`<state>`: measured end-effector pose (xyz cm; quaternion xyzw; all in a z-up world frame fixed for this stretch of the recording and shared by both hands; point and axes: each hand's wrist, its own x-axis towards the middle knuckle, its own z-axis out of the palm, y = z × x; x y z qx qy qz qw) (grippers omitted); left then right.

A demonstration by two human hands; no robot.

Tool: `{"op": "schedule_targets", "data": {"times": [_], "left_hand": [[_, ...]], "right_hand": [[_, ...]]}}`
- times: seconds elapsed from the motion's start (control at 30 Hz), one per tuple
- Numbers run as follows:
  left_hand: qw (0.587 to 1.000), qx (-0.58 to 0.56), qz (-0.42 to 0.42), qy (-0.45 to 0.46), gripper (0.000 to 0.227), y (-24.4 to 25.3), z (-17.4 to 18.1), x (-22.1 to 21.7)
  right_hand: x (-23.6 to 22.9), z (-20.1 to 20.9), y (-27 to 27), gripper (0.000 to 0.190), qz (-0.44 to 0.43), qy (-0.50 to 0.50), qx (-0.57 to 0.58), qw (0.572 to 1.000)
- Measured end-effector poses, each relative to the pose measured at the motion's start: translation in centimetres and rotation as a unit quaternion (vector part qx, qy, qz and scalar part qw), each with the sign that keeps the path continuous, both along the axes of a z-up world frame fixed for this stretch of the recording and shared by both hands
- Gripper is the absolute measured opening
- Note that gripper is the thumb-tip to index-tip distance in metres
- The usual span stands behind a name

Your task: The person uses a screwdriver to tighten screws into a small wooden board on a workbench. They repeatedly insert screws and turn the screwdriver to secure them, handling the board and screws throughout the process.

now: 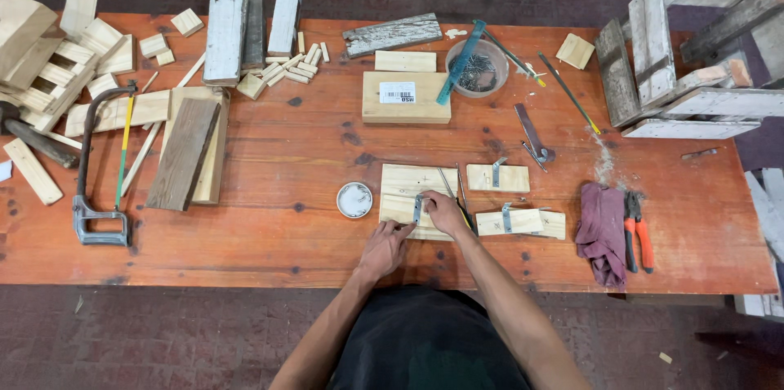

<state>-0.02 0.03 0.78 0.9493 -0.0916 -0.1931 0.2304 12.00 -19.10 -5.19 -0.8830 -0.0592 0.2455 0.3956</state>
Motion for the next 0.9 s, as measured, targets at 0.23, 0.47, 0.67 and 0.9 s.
{"op": "schedule_targets", "data": {"times": [0.23,0.47,0.67,0.9], "left_hand": [[1.000,0.003,0.000,-0.020,0.048,-0.1,-1.0,0.0],[1.000,-0.003,0.000,-0.014,0.049,0.1,-0.8,0.0],[1.000,-0.005,-0.003,-0.012,0.049,0.1,-0.6,0.1],[1.000,-0.010,-0.004,-0.004,0.049,0.2,-0.3,0.1]], "right_hand": [[0.4,-0.6,-0.2,0.037,0.009,-0.003,-0.012,1.000],[0.7,-0.4,0.0,0.037,0.008,0.000,-0.021,1.000],[0.6,-0.5,0.1,0.036,-0.001,0.002,-0.018,1.000],[-0.1,0.6,0.2,0.038,-0.001,0.006,-0.019,1.000]]}}
